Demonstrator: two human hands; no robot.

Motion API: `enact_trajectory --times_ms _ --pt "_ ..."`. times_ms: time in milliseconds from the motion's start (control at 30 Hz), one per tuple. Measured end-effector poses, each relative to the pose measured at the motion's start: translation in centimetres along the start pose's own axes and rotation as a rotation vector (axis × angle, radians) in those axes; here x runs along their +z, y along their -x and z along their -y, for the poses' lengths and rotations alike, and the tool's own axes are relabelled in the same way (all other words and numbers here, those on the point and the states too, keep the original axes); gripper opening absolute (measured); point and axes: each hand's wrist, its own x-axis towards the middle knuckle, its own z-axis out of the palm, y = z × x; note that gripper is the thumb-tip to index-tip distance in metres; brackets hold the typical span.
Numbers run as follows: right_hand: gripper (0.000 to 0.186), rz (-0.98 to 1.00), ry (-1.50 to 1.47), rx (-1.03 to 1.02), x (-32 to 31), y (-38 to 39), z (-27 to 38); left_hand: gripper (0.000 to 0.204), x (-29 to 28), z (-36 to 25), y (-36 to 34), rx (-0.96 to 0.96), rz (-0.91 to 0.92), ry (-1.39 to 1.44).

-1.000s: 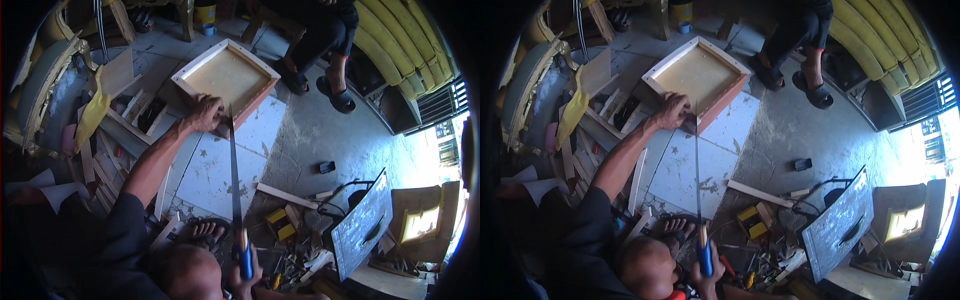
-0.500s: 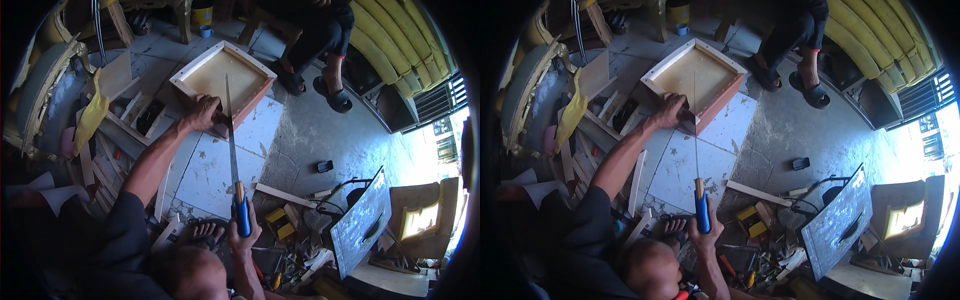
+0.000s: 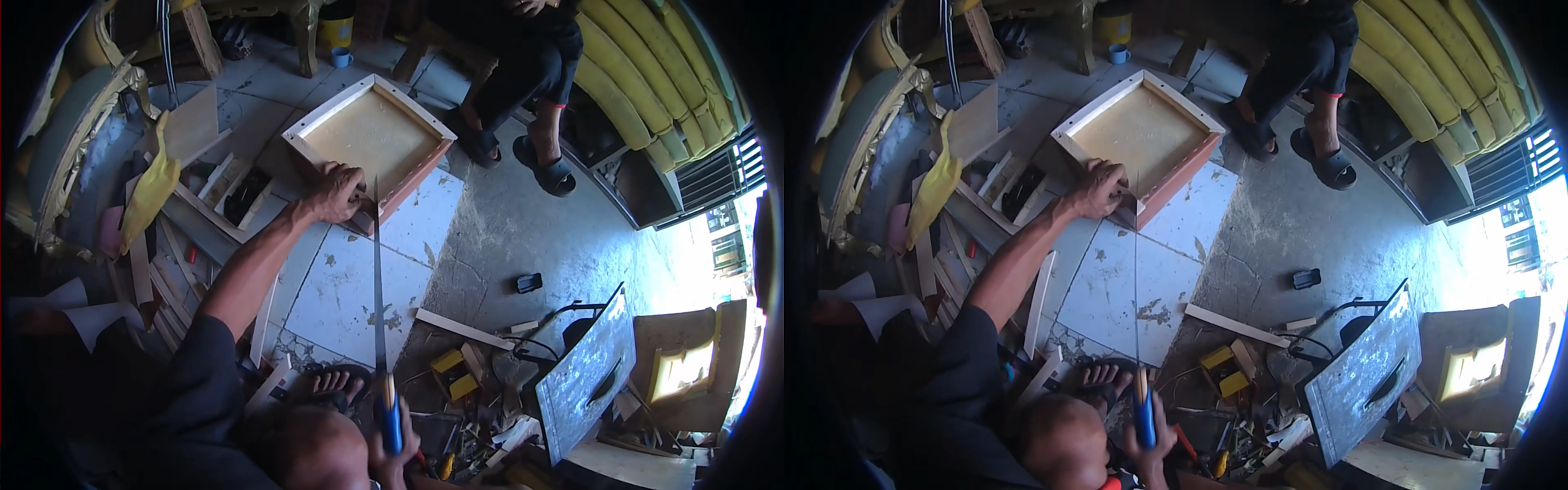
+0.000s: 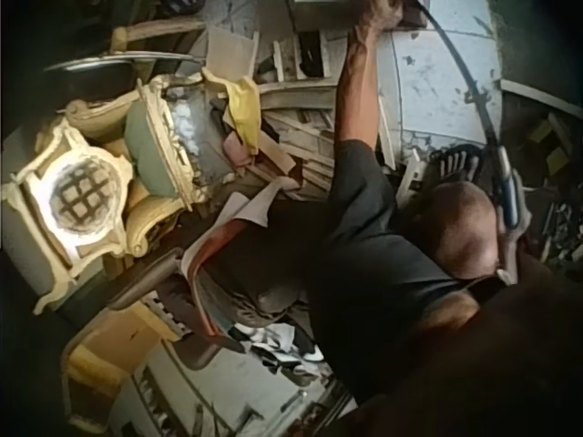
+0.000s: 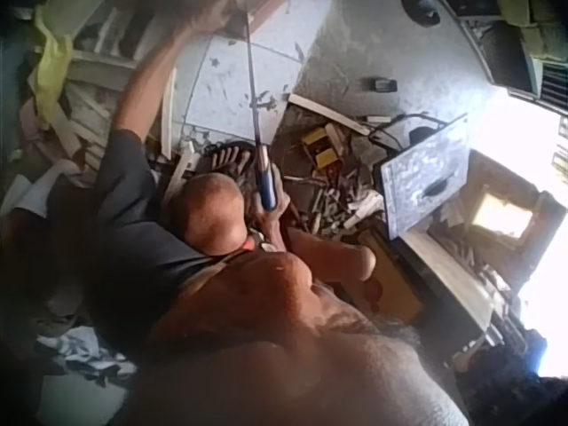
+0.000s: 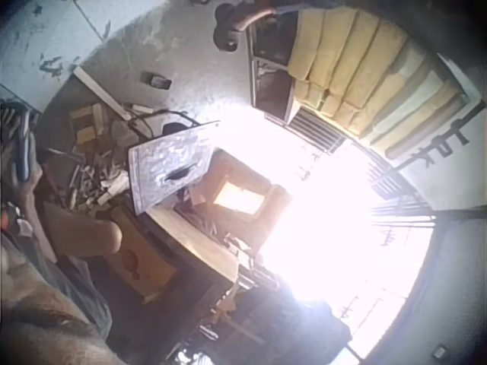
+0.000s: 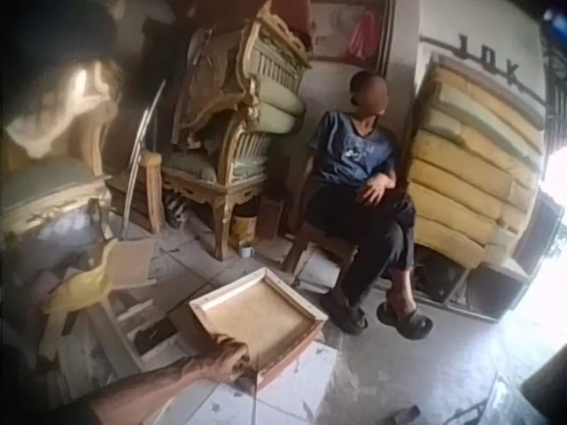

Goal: The person uses a saw to cut a wood piece, then uses a hammer to drive a nail and a screwdriver to fasten a screw while assembling components onto a square wooden frame on the floor.

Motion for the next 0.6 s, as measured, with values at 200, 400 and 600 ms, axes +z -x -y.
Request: enact_trajectory --times_ms 200,400,600 --pt "0.063 -0.02 -0.112 0.048 3.4 -8.1 1.4 0.035 0.0 -0.3 -1.4 -0.007 -0.018 -0.045" --pt "0.057 0.006 -0.057 0.022 -0.8 0.7 3.2 0.034 0.0 -0.4 0.3 -0.029 0.015 0.033" --pt "0.062 -0.016 -0.074 0.02 3.7 -8.2 -0.1 0.037 1.0 0.8 -1.9 -0.016 0.0 -0.074"
